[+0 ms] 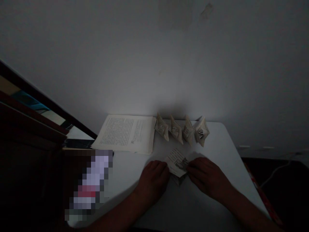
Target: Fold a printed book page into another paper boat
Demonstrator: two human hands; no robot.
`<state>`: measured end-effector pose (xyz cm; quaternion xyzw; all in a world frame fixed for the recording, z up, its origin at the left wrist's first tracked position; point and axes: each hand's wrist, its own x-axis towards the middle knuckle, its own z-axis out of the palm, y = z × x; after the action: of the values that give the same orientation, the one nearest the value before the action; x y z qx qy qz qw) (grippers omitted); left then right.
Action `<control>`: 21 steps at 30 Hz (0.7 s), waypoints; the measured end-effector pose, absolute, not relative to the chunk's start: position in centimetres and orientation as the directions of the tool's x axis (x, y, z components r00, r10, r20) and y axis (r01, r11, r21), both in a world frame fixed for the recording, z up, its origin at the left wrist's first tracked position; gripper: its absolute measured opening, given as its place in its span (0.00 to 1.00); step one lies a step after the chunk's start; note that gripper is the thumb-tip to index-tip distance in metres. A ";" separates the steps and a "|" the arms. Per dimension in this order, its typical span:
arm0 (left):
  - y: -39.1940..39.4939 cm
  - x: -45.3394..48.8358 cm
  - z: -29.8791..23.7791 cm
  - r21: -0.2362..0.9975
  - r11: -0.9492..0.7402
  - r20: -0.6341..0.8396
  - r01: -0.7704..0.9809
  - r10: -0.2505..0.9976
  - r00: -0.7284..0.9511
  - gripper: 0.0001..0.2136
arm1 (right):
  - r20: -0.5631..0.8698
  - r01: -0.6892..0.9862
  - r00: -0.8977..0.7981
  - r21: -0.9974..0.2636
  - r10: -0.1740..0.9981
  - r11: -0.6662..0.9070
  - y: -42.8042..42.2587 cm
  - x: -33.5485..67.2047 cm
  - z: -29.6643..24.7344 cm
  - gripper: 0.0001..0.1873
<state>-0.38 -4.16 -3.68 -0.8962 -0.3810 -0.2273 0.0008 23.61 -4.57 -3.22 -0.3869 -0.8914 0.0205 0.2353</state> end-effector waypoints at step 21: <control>-6.5 1.4 -2.9 0.295 -0.535 0.394 0.792 0.823 0.410 0.12 | 0.345 0.878 -0.277 -0.288 0.897 0.382 -8.0 20.7 -3.3 0.24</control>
<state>1.38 -6.49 -2.90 -0.8390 -0.4810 -0.2524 -0.0309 20.65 -7.99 -3.31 -0.5553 -0.7989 0.0203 0.2299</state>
